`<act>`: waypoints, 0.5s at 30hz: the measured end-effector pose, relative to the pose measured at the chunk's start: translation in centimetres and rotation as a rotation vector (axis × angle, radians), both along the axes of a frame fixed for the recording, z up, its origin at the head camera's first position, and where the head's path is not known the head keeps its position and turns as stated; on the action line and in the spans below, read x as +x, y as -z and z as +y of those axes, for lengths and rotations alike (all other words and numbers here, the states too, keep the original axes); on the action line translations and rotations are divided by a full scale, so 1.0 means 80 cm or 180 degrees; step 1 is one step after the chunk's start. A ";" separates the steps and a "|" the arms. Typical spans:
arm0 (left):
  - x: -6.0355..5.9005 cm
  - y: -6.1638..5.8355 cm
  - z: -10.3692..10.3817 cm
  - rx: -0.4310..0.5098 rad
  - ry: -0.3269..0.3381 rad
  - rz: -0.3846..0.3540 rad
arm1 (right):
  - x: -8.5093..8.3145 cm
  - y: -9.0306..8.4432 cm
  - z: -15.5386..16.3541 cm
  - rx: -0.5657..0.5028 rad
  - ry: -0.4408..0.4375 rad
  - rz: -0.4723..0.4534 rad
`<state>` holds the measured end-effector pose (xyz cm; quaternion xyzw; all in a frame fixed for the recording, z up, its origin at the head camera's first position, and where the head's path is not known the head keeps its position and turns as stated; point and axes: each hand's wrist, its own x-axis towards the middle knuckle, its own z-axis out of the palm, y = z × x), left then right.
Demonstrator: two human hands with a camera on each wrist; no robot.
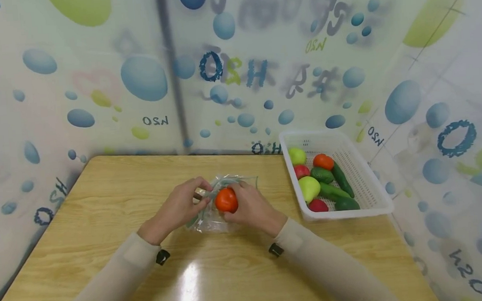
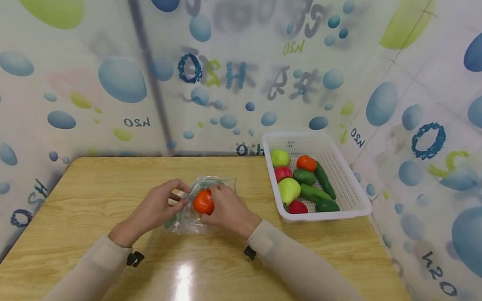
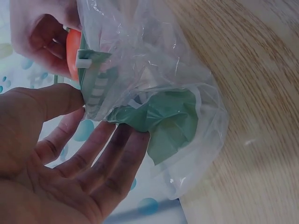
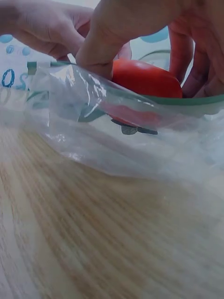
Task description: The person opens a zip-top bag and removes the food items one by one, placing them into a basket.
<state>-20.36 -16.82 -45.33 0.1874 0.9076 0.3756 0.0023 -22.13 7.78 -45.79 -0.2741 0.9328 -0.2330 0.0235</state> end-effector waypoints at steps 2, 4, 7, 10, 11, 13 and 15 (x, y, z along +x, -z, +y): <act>0.000 0.000 0.000 -0.0006 -0.0014 -0.0001 | 0.002 -0.004 0.001 -0.0022 -0.0002 0.0018; -0.001 0.000 0.000 -0.0012 -0.0021 0.0008 | 0.003 -0.009 0.002 -0.0057 0.0002 0.0025; -0.002 -0.001 -0.001 -0.0003 -0.0006 0.0026 | 0.005 -0.017 0.003 -0.0100 0.0026 0.0041; -0.002 -0.001 -0.002 0.0006 -0.0008 0.0033 | 0.007 -0.024 0.005 -0.0143 0.0062 0.0024; -0.002 0.000 -0.002 0.0005 -0.0009 0.0032 | 0.007 -0.027 0.006 -0.0151 0.0078 0.0021; -0.002 -0.001 -0.002 -0.0010 -0.0005 0.0044 | 0.007 -0.032 0.008 -0.0167 0.0109 0.0008; -0.002 0.000 -0.002 -0.0028 -0.0021 0.0037 | 0.007 -0.037 0.010 -0.0196 0.0132 -0.0007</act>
